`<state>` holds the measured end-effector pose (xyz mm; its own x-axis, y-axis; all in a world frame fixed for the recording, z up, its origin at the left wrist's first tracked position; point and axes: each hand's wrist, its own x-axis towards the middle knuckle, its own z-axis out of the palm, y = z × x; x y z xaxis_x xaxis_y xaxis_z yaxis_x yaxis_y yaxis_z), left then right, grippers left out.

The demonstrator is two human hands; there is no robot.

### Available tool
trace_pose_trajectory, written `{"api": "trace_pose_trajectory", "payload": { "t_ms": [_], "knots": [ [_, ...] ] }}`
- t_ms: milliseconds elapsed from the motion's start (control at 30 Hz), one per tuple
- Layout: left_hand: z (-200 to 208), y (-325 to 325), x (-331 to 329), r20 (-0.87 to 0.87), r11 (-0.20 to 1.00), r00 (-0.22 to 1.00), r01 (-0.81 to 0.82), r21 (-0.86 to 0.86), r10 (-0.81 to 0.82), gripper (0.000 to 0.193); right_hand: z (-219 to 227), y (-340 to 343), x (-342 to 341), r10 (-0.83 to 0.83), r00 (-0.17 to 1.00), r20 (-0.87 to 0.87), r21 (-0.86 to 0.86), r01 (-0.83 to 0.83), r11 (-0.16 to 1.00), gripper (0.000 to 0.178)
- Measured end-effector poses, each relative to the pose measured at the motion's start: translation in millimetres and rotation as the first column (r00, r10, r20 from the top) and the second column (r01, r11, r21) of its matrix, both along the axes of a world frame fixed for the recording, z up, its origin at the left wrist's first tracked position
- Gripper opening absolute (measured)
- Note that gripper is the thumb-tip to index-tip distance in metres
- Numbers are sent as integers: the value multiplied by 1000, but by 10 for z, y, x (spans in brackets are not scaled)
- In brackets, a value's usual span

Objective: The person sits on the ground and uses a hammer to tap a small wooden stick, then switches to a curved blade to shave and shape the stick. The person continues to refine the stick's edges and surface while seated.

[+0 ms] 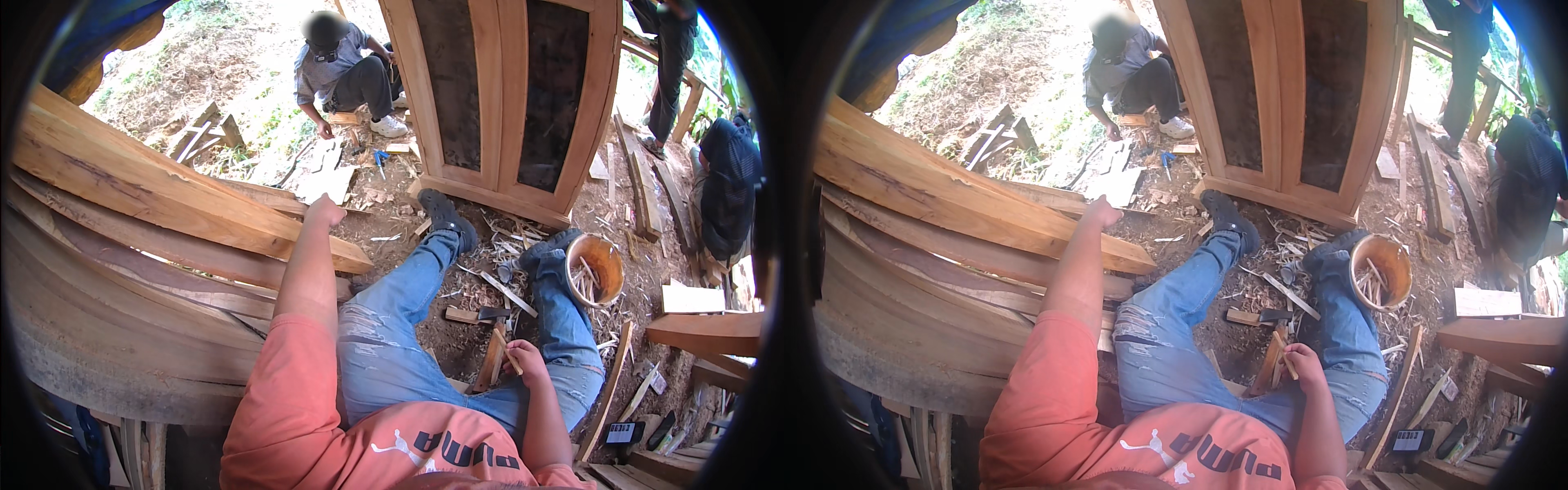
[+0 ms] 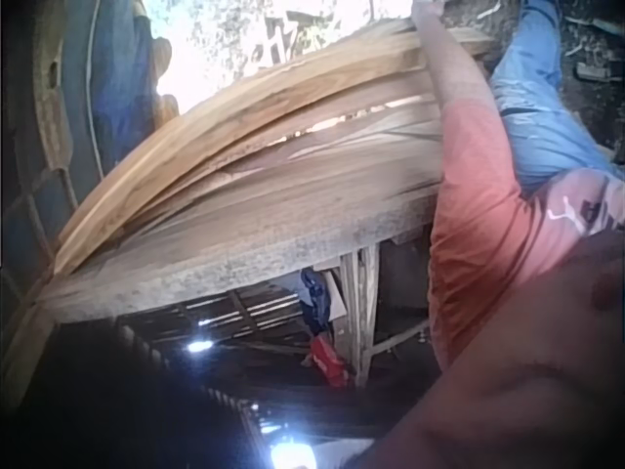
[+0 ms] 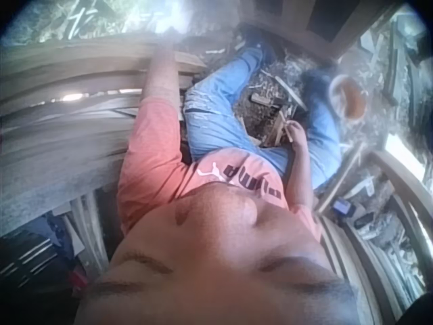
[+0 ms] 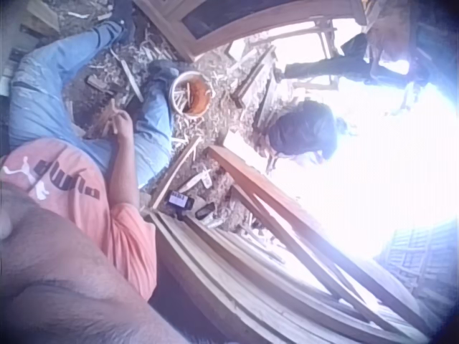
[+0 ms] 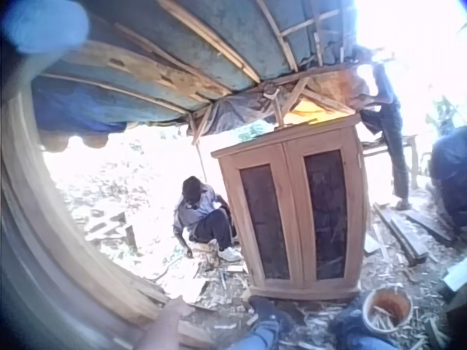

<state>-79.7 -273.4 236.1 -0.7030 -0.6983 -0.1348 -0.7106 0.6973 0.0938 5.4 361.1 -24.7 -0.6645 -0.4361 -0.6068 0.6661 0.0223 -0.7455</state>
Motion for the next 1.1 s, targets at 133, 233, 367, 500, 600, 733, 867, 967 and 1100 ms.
{"api": "trace_pose_trajectory", "payload": {
  "t_ms": [133,233,367,500,600,733,867,967,1100],
  "knots": [
    [6,59,52,25,1000,1000,-5,-30,6,84,22,-13,-4,7,1000,2,2,-7,1000,11],
    [-27,123,53,43,1000,999,6,2,-6,84,38,-7,-4,-1,1000,5,0,1,1000,11],
    [-459,106,150,78,992,989,122,31,-124,78,5,-20,4,6,1000,-7,-3,-6,1000,11],
    [-1323,281,410,116,986,988,88,142,-105,76,-3,-51,17,11,1000,-14,-5,-11,1000,11],
    [-1980,867,716,127,970,986,78,231,-109,82,5,58,18,-15,1000,-2,24,15,1000,11],
    [-2180,610,889,244,880,966,-44,472,-83,85,-1,5,153,12,1000,15,22,-12,1000,11],
    [-2211,763,829,218,905,973,-27,425,-73,84,6,47,115,-27,999,21,42,26,999,11],
    [-2285,455,857,250,903,948,76,423,-197,85,52,-13,136,-4,1000,25,44,3,999,12],
    [-2023,68,539,61,940,993,73,334,-99,82,92,-78,22,7,1000,24,29,-7,1000,13]
  ]
}}
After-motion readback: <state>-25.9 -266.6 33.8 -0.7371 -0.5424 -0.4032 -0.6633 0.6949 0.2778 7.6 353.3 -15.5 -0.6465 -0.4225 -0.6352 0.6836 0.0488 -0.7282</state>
